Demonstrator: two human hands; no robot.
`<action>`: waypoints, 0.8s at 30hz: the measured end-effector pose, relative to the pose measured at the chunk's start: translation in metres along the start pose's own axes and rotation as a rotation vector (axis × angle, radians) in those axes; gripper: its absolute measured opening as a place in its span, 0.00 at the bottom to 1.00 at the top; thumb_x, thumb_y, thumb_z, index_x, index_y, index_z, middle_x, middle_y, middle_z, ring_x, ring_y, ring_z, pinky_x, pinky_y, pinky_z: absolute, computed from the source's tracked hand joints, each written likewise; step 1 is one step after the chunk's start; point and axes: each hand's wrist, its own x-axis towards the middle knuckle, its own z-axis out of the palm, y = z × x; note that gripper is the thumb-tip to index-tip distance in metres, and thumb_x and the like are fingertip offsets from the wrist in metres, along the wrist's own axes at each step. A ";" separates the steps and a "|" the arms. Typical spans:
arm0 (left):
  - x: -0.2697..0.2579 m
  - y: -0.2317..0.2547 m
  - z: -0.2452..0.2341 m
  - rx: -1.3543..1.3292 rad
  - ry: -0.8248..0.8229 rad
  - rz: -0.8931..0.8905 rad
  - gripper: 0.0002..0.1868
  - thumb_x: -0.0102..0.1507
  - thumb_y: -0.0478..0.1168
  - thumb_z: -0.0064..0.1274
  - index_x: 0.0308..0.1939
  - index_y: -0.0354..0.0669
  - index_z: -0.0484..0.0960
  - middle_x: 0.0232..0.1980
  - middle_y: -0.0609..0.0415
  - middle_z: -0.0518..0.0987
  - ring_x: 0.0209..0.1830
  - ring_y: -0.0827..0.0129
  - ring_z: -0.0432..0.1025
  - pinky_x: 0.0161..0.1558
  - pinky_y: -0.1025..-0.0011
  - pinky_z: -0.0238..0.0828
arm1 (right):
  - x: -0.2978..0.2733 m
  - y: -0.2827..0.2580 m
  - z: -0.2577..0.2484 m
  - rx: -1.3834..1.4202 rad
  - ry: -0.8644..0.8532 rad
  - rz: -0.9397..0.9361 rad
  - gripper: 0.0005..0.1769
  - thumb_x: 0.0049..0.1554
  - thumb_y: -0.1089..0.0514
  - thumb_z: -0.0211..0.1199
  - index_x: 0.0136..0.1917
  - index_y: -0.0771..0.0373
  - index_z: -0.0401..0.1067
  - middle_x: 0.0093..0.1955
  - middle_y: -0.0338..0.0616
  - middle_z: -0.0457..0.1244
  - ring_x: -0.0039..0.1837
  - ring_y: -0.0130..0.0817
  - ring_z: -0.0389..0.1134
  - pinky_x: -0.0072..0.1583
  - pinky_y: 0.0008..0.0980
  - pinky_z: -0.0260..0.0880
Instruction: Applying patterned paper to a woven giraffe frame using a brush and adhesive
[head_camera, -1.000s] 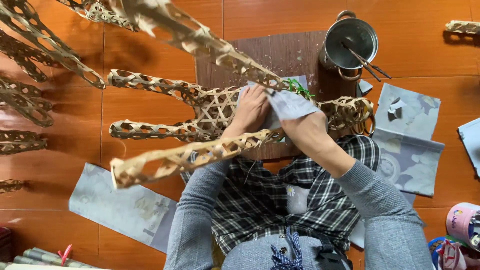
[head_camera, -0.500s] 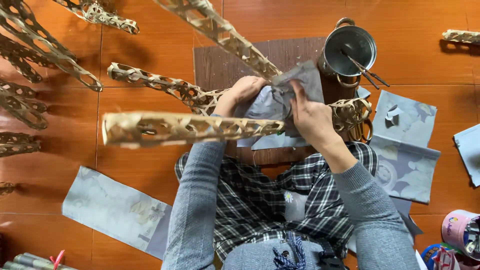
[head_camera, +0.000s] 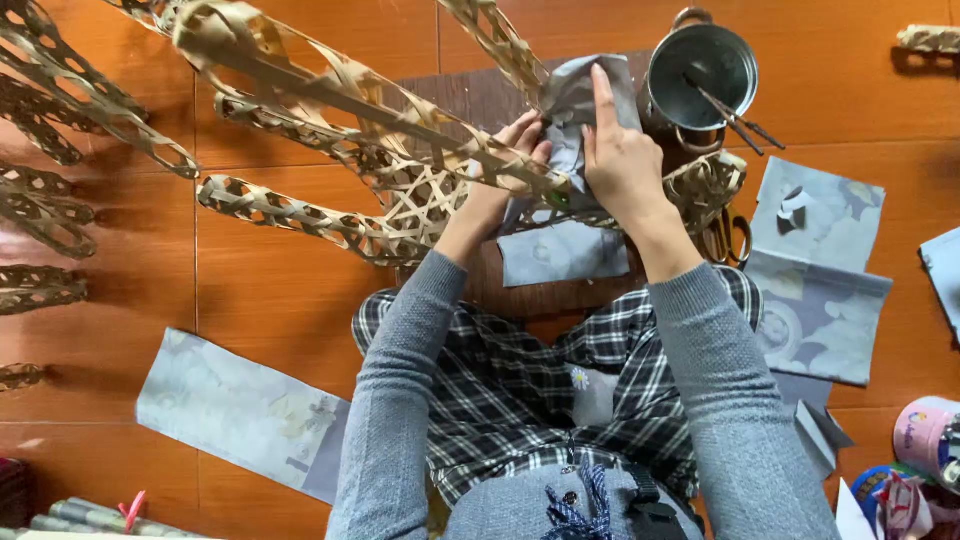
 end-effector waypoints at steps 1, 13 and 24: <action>-0.012 0.009 -0.004 0.004 -0.007 0.000 0.25 0.66 0.51 0.43 0.61 0.39 0.71 0.65 0.49 0.69 0.64 0.63 0.67 0.69 0.65 0.60 | 0.001 0.000 0.001 0.006 0.000 0.006 0.34 0.67 0.53 0.44 0.81 0.52 0.33 0.33 0.59 0.67 0.33 0.62 0.66 0.39 0.56 0.63; -0.082 0.065 0.000 0.199 0.250 0.120 0.18 0.66 0.35 0.33 0.54 0.26 0.70 0.55 0.32 0.74 0.54 0.44 0.69 0.65 0.53 0.58 | 0.009 0.007 0.014 -0.025 0.034 -0.023 0.34 0.70 0.53 0.45 0.81 0.50 0.33 0.31 0.55 0.65 0.31 0.59 0.64 0.38 0.53 0.64; -0.096 0.017 -0.007 0.679 0.176 0.438 0.22 0.69 0.38 0.48 0.66 0.37 0.69 0.71 0.40 0.64 0.74 0.50 0.55 0.75 0.50 0.37 | 0.017 0.011 0.020 -0.041 0.098 -0.057 0.32 0.68 0.53 0.48 0.80 0.52 0.40 0.28 0.54 0.64 0.30 0.60 0.65 0.35 0.53 0.64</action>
